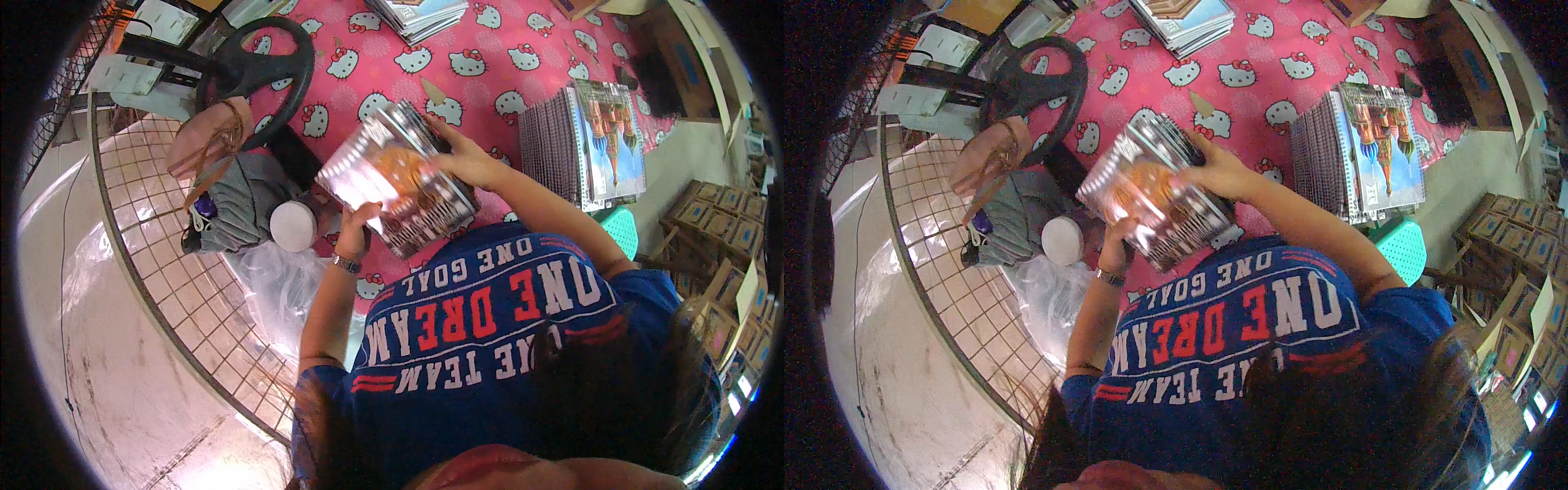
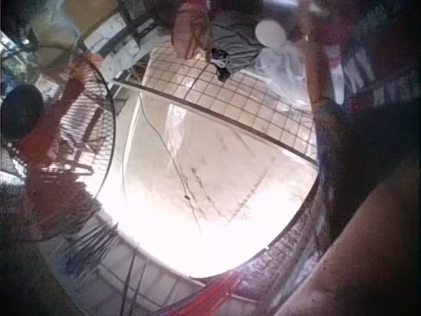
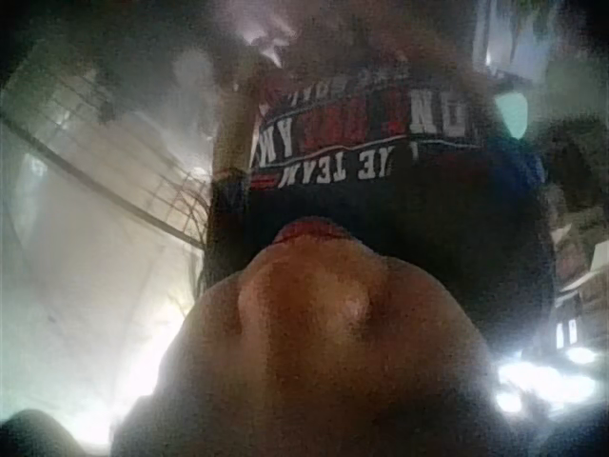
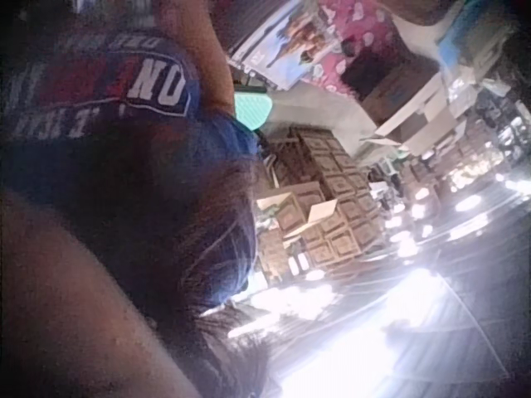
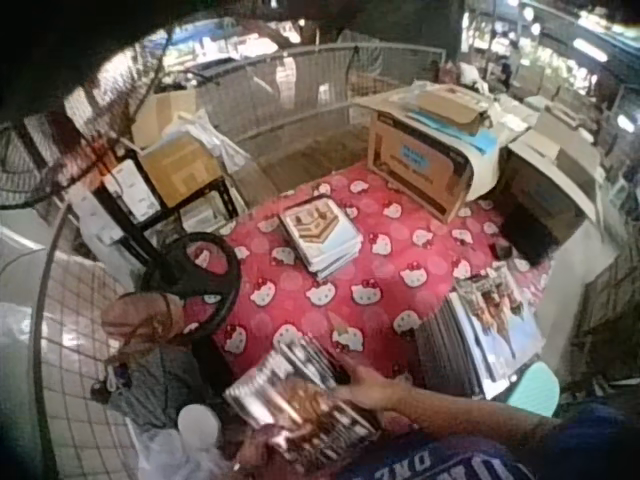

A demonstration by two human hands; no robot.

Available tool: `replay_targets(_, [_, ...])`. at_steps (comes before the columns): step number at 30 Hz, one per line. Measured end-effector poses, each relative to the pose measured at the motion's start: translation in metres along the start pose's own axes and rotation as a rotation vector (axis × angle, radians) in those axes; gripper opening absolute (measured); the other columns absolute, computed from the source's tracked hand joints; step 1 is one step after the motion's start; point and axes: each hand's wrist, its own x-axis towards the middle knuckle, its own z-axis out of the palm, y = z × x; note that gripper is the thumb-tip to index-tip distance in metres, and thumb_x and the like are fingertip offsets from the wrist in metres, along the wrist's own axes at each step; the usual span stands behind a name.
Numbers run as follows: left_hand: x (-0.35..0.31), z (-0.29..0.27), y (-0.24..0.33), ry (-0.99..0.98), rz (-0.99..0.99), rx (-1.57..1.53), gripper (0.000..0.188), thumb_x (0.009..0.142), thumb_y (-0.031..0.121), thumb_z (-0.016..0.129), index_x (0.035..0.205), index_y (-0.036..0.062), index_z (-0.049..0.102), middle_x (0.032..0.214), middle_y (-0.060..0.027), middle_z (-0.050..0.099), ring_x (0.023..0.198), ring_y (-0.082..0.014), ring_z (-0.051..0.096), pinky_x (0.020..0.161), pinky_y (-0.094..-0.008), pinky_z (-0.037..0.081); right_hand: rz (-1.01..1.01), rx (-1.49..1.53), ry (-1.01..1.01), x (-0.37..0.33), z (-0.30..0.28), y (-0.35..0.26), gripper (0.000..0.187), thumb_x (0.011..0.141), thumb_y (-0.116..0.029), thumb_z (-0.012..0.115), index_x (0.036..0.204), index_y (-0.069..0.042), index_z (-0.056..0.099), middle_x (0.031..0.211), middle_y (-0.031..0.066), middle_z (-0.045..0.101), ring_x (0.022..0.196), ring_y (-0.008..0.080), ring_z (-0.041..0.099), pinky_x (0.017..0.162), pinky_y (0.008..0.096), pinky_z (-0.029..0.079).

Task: The person unpacks spiral-bound notebooks from a cardboard box and stacks them on a table. They handle the notebooks one by one, flipping them over to inspect the covers and pages before placing them into neat piles.

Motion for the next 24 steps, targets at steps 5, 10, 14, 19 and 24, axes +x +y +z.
replay_targets(5, [0.026, 0.043, 0.045, 0.026, 0.013, -0.437, 0.045, 0.084, 0.023, 0.059, 0.120, -0.0037, 0.053, 0.113, -0.0137, 0.061, 0.101, -0.0242, 0.061, 0.090, -0.0361, 0.047, 0.155, 0.236, -0.116, 0.057, -0.003, -0.025, 0.098, 0.069, -0.041, 0.072, 0.143, 0.002, 0.025, 0.128, 0.0205, 0.050, 0.111, 0.0253, 0.055, 0.092, 0.0355, 0.044])
replay_targets(10, [0.053, 0.037, 0.045, 0.104, -0.014, -0.458, 0.047, 0.086, 0.025, 0.058, 0.124, -0.0015, 0.050, 0.116, -0.0121, 0.061, 0.103, -0.0238, 0.060, 0.090, -0.0363, 0.048, 0.210, 0.225, -0.184, 0.101, -0.012, -0.011, 0.090, 0.071, -0.042, 0.071, 0.140, 0.002, 0.032, 0.124, 0.0190, 0.054, 0.106, 0.0244, 0.057, 0.089, 0.0355, 0.046])
replay_targets(14, [0.068, 0.037, 0.040, 0.155, -0.051, -0.433, 0.048, 0.084, 0.025, 0.061, 0.123, -0.0003, 0.051, 0.116, -0.0108, 0.061, 0.103, -0.0231, 0.060, 0.090, -0.0363, 0.047, 0.323, 0.281, -0.313, 0.134, -0.016, 0.018, 0.071, 0.075, -0.044, 0.067, 0.130, -0.003, 0.047, 0.114, 0.0125, 0.060, 0.098, 0.0204, 0.060, 0.084, 0.0336, 0.047])
replay_targets(19, [0.071, 0.048, 0.051, 0.184, -0.096, -0.422, 0.048, 0.081, 0.021, 0.064, 0.122, 0.0008, 0.052, 0.115, -0.0099, 0.061, 0.104, -0.0229, 0.060, 0.090, -0.0355, 0.048, 0.445, 0.310, -0.300, 0.144, -0.022, 0.034, 0.053, 0.079, -0.045, 0.064, 0.119, -0.010, 0.057, 0.105, 0.0077, 0.064, 0.090, 0.0169, 0.061, 0.079, 0.0314, 0.047])
replay_targets(24, [0.084, 0.039, 0.055, 0.231, -0.108, -0.427, 0.044, 0.081, 0.019, 0.062, 0.120, 0.0012, 0.053, 0.110, -0.0109, 0.063, 0.099, -0.0231, 0.062, 0.087, -0.0358, 0.050, 0.419, 0.363, -0.319, 0.144, -0.020, 0.036, 0.050, 0.079, -0.043, 0.063, 0.117, -0.011, 0.056, 0.102, 0.0081, 0.063, 0.085, 0.0168, 0.062, 0.075, 0.0315, 0.049])
